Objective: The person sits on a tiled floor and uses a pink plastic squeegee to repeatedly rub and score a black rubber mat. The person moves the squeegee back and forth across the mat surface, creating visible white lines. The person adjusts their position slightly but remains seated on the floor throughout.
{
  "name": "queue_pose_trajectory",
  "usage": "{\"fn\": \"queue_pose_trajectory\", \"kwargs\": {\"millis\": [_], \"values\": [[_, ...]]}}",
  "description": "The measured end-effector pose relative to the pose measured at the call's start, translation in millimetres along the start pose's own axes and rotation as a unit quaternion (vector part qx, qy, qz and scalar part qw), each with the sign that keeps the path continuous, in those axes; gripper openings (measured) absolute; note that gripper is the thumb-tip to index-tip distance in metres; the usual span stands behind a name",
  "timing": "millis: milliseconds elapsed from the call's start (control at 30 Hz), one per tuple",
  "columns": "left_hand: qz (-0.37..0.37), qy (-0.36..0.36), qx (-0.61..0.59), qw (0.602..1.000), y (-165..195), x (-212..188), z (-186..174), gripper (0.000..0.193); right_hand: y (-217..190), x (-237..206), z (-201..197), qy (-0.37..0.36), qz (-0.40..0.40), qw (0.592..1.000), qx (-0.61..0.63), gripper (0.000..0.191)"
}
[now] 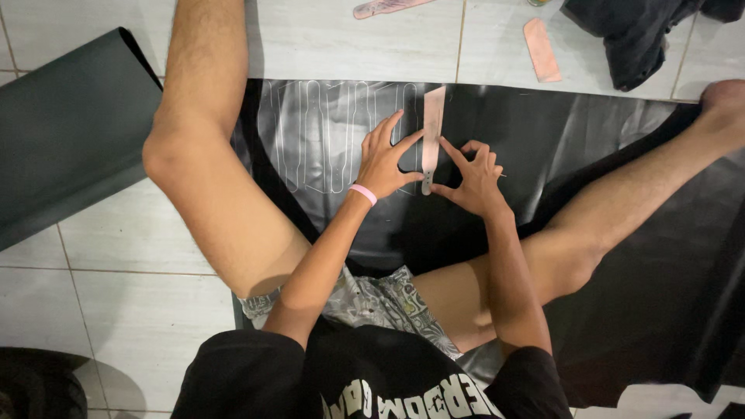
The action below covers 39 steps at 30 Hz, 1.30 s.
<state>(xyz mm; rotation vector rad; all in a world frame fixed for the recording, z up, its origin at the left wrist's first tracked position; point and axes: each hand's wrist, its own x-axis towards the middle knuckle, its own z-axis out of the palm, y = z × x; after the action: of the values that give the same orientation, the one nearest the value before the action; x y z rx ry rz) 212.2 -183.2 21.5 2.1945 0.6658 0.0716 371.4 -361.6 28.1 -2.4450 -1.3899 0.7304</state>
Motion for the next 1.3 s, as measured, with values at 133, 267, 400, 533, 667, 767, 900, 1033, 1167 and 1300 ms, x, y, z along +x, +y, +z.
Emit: {"fn": "queue_pose_trajectory", "kwargs": {"millis": [133, 267, 400, 533, 667, 767, 900, 1033, 1167, 1300], "values": [[0.010, 0.007, 0.009, 1.000, -3.0, -0.9, 3.4, 0.088, -0.7, 0.4, 0.1, 0.001, 0.002, 1.000, -0.001, 0.099], [0.012, 0.001, 0.015, 1.000, -5.8, -0.6, 6.2, 0.089, 0.0, 0.5, 0.7, 0.012, -0.006, 1.000, 0.000, 0.099], [0.014, -0.002, 0.017, 1.000, -1.1, -1.1, 4.9, 0.090, 0.5, 1.9, 0.8, -0.001, 0.005, 1.000, -0.005, 0.098], [0.014, -0.005, 0.025, 1.000, 3.5, -1.2, -0.1, 0.090, 1.0, 2.6, 0.6, 0.000, 0.002, 1.000, -0.006, 0.098], [0.000, -0.028, 0.054, 0.998, 3.5, 1.4, 0.2, 0.088, 6.4, 1.3, 6.6, 0.007, -0.006, 1.000, 0.005, 0.097], [0.014, -0.038, 0.128, 0.991, 17.9, 6.6, 18.0, 0.077, 15.6, 2.1, 13.4, -0.007, 0.010, 1.000, -0.007, 0.098], [0.083, 0.012, 0.339, 0.937, 70.6, 13.7, 68.2, 0.048, 34.2, 14.4, 0.2, 0.169, -0.038, 0.977, 0.127, 0.068], [-0.008, -0.132, 0.671, 0.730, 114.2, 20.1, 111.7, 0.065, 24.7, 31.9, -30.5, 0.345, 0.087, 0.916, 0.186, 0.017], [0.028, -0.178, 0.777, 0.604, 124.0, 17.7, 134.0, 0.066, -15.5, 25.7, -55.3, -0.001, -0.209, 0.977, 0.040, 0.020], [0.113, -0.145, 0.962, 0.202, 119.7, 9.4, 148.9, 0.068, -45.2, 23.2, -69.1, -0.109, -0.283, 0.953, -0.018, 0.012]]}}
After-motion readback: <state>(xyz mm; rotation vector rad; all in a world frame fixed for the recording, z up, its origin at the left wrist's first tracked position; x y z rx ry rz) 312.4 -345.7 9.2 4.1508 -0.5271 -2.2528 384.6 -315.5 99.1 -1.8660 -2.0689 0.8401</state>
